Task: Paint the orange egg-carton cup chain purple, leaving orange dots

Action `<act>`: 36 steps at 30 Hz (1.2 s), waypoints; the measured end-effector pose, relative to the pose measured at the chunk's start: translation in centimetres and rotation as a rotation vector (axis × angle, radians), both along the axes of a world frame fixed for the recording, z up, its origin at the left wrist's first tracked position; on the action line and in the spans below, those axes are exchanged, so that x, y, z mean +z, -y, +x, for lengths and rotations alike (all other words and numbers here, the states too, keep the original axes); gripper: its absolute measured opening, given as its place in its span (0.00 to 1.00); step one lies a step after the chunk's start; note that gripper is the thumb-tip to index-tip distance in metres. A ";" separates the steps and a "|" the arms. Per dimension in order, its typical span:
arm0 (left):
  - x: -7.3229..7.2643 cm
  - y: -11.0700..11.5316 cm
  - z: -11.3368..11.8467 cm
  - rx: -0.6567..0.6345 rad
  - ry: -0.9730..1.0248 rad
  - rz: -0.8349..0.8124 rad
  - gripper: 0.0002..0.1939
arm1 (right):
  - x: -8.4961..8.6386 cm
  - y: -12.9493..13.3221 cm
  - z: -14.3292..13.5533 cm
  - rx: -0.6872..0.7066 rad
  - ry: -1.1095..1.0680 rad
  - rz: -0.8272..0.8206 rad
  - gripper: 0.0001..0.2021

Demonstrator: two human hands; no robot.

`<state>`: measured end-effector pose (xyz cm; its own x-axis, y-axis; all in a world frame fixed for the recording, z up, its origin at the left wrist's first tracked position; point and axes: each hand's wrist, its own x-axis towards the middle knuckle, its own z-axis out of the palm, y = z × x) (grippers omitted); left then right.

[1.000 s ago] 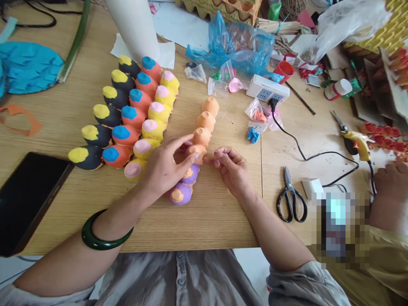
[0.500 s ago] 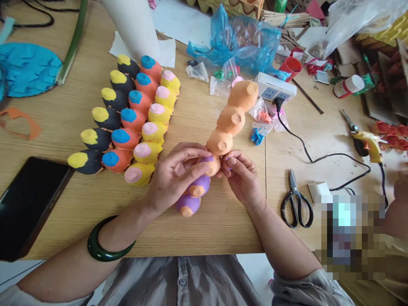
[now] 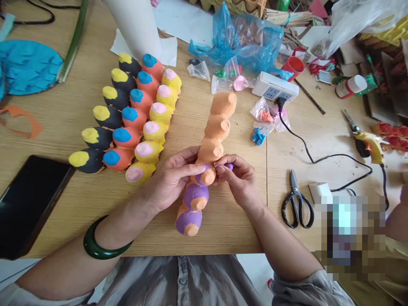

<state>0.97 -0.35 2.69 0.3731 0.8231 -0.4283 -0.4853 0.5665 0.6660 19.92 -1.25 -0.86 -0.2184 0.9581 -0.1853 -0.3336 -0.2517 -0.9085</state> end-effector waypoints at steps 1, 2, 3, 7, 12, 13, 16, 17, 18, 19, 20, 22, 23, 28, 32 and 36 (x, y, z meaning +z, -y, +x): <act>-0.1 0.0 0.0 0.002 -0.001 0.014 0.16 | 0.2 0.1 0.0 -0.009 0.025 0.021 0.17; -0.1 0.0 -0.1 0.004 -0.003 0.027 0.16 | 0.4 0.1 0.0 -0.016 0.057 0.045 0.17; -0.2 0.0 -0.1 0.009 -0.002 0.035 0.15 | 0.6 0.2 0.0 -0.020 0.093 0.073 0.16; -0.3 0.1 0.0 0.004 0.011 0.030 0.12 | 1.0 0.4 0.0 -0.026 0.221 0.170 0.16; -0.5 0.2 0.1 0.004 -0.039 0.076 0.10 | 0.8 0.7 0.1 -0.012 0.317 0.238 0.12; -0.6 0.3 0.1 0.004 -0.048 0.078 0.11 | 0.8 0.7 0.2 -0.007 0.332 0.258 0.12; -0.9 0.4 0.1 0.008 -0.071 0.068 0.12 | 1.0 0.7 0.3 0.002 0.395 0.338 0.09; -1.0 0.4 0.1 0.010 -0.076 0.063 0.12 | 1.2 0.8 0.3 0.004 0.417 0.369 0.07; -1.1 0.4 0.0 0.012 -0.079 0.058 0.13 | 1.4 0.8 0.4 0.010 0.436 0.396 0.06; -1.1 0.3 -0.1 0.008 -0.080 0.054 0.13 | 1.6 0.9 0.4 0.020 0.452 0.421 0.05; -1.1 0.3 -0.2 -0.005 -0.080 0.050 0.13 | 1.9 1.0 0.4 0.031 0.459 0.439 0.04; -1.1 0.0 -0.6 -0.041 -0.083 0.051 0.12 | 2.2 1.2 0.5 0.016 0.433 0.419 0.06; -1.0 -0.1 -0.8 -0.051 -0.088 0.056 0.11 | 2.3 1.2 0.5 -0.018 0.394 0.372 0.08; -1.0 -0.6 -1.1 -0.059 -0.096 0.095 0.08 | 1.9 0.4 0.8 -0.081 0.150 -0.004 0.18; -1.0 -0.6 -0.9 -0.141 -0.065 0.093 0.13 | 1.6 -0.6 1.2 0.064 0.040 -0.138 0.22; -0.7 -0.3 -0.8 -0.192 -0.060 0.110 0.15 | 1.7 -1.1 1.4 0.265 -0.021 -0.215 0.24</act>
